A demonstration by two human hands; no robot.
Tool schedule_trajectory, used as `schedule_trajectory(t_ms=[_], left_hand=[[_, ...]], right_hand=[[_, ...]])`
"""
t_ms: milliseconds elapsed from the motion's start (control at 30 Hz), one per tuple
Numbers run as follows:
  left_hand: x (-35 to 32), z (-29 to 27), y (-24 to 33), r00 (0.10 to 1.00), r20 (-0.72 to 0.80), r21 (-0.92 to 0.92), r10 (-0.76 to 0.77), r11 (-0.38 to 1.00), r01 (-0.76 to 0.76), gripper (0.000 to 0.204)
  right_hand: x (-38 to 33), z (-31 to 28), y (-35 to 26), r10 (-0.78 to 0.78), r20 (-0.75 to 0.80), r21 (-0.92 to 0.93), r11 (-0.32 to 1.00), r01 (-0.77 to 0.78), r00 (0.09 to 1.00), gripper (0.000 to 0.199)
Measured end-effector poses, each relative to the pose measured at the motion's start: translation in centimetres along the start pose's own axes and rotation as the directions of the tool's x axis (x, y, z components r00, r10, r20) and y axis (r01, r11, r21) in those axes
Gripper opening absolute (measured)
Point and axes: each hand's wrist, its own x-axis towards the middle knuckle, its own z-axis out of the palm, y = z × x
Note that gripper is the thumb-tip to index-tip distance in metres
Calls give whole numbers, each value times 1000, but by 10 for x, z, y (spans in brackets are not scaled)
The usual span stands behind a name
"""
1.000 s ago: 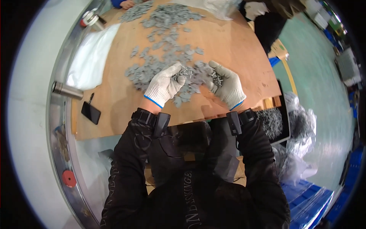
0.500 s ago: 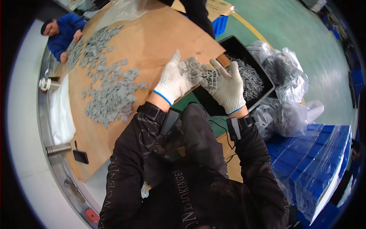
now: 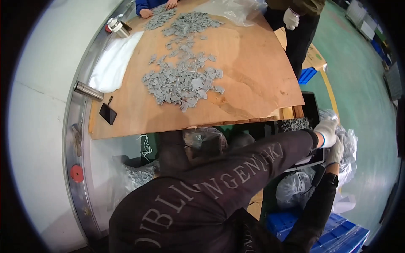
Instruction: Sorting small grey plastic parts on a workbench and placing them into a black bin.
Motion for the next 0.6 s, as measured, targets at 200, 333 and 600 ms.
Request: schedule_trajectory(t_ms=[200, 333, 600], left_hand=[[-12, 41, 40, 944, 311, -180, -108, 969, 171, 45], [26, 153, -10, 930, 368, -568, -4, 790, 229, 41], [12, 60, -29, 811, -47, -99, 583, 805, -585, 31]], right_hand=[[-54, -66, -18, -144, -288, -187, 978, 92, 947, 53], [-103, 15, -44, -463, -320, -286, 879, 382, 827, 50], [-169, 72, -9, -714, -143, -494, 651, 576, 685, 43]])
